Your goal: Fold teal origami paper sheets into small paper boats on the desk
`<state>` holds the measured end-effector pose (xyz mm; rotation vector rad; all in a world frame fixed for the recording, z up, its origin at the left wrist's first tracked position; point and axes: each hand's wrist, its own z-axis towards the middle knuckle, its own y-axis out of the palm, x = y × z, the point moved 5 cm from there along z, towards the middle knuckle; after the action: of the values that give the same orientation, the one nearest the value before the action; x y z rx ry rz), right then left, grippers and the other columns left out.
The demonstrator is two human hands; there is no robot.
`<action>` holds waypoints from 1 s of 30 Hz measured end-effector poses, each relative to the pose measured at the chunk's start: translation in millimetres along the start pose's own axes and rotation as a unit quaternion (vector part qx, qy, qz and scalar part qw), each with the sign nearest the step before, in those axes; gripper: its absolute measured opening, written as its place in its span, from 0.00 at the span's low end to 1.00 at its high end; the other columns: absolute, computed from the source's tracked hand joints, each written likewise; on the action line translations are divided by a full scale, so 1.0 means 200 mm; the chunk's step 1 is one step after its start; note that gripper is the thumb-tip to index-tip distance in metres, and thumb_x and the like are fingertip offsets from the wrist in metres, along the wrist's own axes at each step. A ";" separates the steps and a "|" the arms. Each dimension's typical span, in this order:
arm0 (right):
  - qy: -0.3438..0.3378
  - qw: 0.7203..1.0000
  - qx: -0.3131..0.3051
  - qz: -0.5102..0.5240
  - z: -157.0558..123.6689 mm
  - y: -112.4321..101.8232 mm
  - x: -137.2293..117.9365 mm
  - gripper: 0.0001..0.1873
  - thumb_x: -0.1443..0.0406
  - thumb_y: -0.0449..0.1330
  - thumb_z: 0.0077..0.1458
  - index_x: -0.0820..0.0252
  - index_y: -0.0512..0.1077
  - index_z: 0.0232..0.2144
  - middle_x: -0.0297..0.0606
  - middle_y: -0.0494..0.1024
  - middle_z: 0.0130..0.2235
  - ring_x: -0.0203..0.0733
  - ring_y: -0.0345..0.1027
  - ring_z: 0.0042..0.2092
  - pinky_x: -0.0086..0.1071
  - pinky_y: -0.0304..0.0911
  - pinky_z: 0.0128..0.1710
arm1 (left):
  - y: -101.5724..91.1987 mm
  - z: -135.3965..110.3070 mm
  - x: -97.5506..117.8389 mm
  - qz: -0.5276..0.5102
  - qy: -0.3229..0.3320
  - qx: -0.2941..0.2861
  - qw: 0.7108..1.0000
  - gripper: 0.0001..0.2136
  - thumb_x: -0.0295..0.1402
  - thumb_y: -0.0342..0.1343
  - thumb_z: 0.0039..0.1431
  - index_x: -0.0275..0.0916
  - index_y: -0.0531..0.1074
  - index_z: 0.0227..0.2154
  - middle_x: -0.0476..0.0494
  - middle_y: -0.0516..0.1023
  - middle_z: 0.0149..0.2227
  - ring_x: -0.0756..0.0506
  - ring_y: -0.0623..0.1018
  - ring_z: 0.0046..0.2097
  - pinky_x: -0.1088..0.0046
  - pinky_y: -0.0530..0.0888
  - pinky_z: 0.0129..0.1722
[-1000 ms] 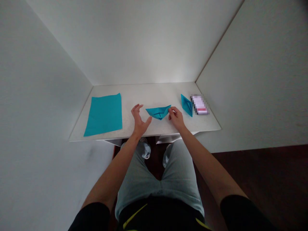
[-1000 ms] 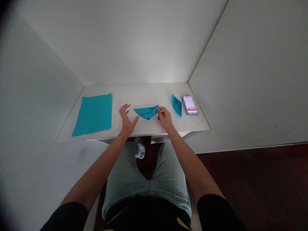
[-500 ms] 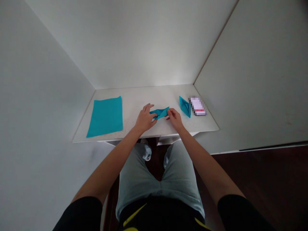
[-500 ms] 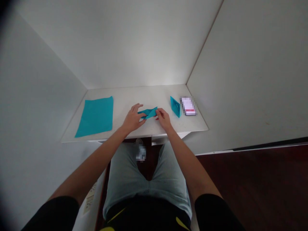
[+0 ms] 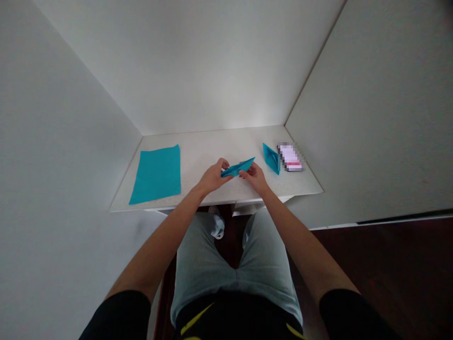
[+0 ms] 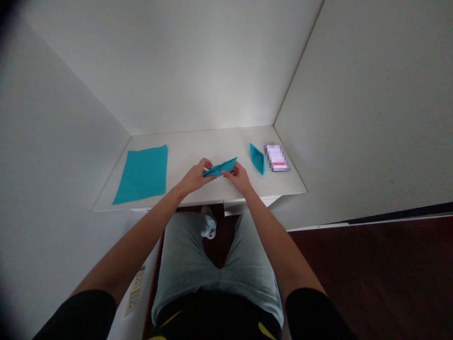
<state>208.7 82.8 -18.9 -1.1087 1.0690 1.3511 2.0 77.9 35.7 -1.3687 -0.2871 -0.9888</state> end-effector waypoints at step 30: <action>0.029 0.999 -0.017 0.041 -0.02 -0.01 -0.01 0.71 0.49 0.80 0.44 0.49 0.45 0.80 0.25 0.83 0.32 0.37 0.72 0.28 0.32 0.74 0.30 | 0.02 -0.13 0.11 0.157 0.082 0.010 0.984 0.44 0.41 0.77 0.50 0.44 0.66 0.69 0.29 0.69 0.69 0.28 0.73 0.67 0.49 0.73 0.62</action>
<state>211.3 78.4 -18.0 -1.1461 1.1478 1.4131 8.7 44.9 41.2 -1.2581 0.0431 -0.8245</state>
